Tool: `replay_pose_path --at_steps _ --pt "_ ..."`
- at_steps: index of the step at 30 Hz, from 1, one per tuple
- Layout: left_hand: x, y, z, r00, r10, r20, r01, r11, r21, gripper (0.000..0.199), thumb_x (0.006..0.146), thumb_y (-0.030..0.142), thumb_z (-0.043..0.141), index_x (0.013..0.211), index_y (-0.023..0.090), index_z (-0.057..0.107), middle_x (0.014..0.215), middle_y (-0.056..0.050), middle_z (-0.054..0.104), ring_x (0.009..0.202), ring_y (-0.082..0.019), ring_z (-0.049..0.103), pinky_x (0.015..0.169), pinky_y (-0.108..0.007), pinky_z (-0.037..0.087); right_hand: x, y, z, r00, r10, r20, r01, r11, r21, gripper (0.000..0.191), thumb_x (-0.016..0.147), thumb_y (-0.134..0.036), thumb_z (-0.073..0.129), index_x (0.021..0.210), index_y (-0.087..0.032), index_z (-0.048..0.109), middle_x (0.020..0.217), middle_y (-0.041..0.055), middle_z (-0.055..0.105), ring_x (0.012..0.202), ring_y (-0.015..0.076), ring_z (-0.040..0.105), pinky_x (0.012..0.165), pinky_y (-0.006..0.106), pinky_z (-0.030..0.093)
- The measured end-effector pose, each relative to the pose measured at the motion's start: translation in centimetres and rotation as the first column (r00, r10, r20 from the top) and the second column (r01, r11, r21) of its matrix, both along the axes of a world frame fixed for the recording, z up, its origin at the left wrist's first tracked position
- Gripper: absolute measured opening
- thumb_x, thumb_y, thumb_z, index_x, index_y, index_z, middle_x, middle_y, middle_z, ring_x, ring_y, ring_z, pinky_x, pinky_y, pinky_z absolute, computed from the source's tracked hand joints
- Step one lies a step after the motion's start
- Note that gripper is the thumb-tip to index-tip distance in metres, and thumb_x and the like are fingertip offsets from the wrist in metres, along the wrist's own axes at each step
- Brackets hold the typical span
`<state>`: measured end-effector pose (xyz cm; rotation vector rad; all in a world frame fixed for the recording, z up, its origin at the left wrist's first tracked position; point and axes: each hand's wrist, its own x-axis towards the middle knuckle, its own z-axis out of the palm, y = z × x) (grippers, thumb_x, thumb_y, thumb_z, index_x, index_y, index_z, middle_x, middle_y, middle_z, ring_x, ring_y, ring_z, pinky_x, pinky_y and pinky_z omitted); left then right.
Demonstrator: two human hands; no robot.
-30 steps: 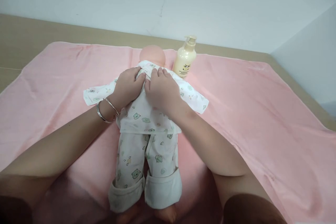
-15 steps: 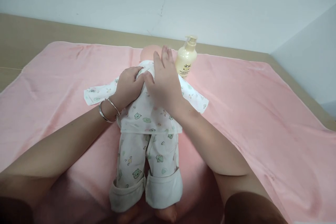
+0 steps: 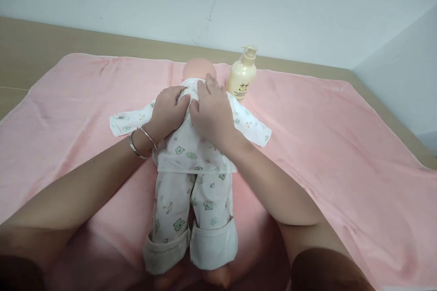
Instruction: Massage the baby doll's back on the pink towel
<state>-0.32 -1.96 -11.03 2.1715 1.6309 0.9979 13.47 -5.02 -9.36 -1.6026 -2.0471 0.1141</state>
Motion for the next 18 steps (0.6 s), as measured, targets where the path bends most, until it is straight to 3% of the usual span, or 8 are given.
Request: replay_pose_path --at_steps 3,8,13,18 --pt "0.0 0.0 -0.1 1.000 0.011 -0.008 -0.012 1.000 -0.005 0.025 0.090 0.024 0.042 0.067 0.022 0.031 0.072 -0.005 0.057 0.072 -0.020 0.048 0.071 -0.036 0.035 0.0 0.2 -0.2 0.999 0.034 0.040 -0.032 0.998 -0.050 0.039 0.098 -0.015 0.038 0.130 -0.011 0.060 0.153 0.0197 0.053 0.151 0.0361 0.042 0.127 0.061 0.033" --pt "0.0 0.1 -0.1 1.000 0.021 -0.015 -0.021 0.999 -0.024 0.023 0.090 0.027 0.042 0.068 0.022 0.035 0.079 -0.006 0.063 0.079 -0.022 0.054 0.076 -0.036 0.040 0.4 0.3 0.0 0.998 0.056 -0.013 -0.055 0.996 0.074 0.036 0.094 -0.012 0.040 0.120 -0.019 0.063 0.152 0.0131 0.054 0.148 0.0323 0.045 0.121 0.055 0.044" --pt "0.0 0.0 -0.2 1.000 0.011 0.001 -0.010 1.000 -0.029 0.019 0.090 0.030 0.039 0.072 0.022 0.041 0.089 -0.009 0.067 0.090 -0.025 0.059 0.086 -0.039 0.043 0.1 0.5 -0.4 0.993 0.119 0.024 -0.119 0.993 0.017 0.038 0.096 -0.013 0.036 0.121 -0.012 0.065 0.144 0.0187 0.061 0.144 0.0335 0.050 0.123 0.057 0.041" --pt "0.0 0.0 -0.1 0.999 0.010 -0.032 -0.011 1.000 -0.025 0.021 0.091 0.030 0.038 0.072 0.022 0.042 0.085 -0.009 0.066 0.088 -0.026 0.060 0.086 -0.041 0.046 2.0 0.8 2.2 0.991 0.104 -0.079 -0.098 0.993 0.070 0.041 0.092 -0.012 0.043 0.124 -0.021 0.066 0.154 0.0095 0.055 0.154 0.0309 0.040 0.123 0.058 0.043"
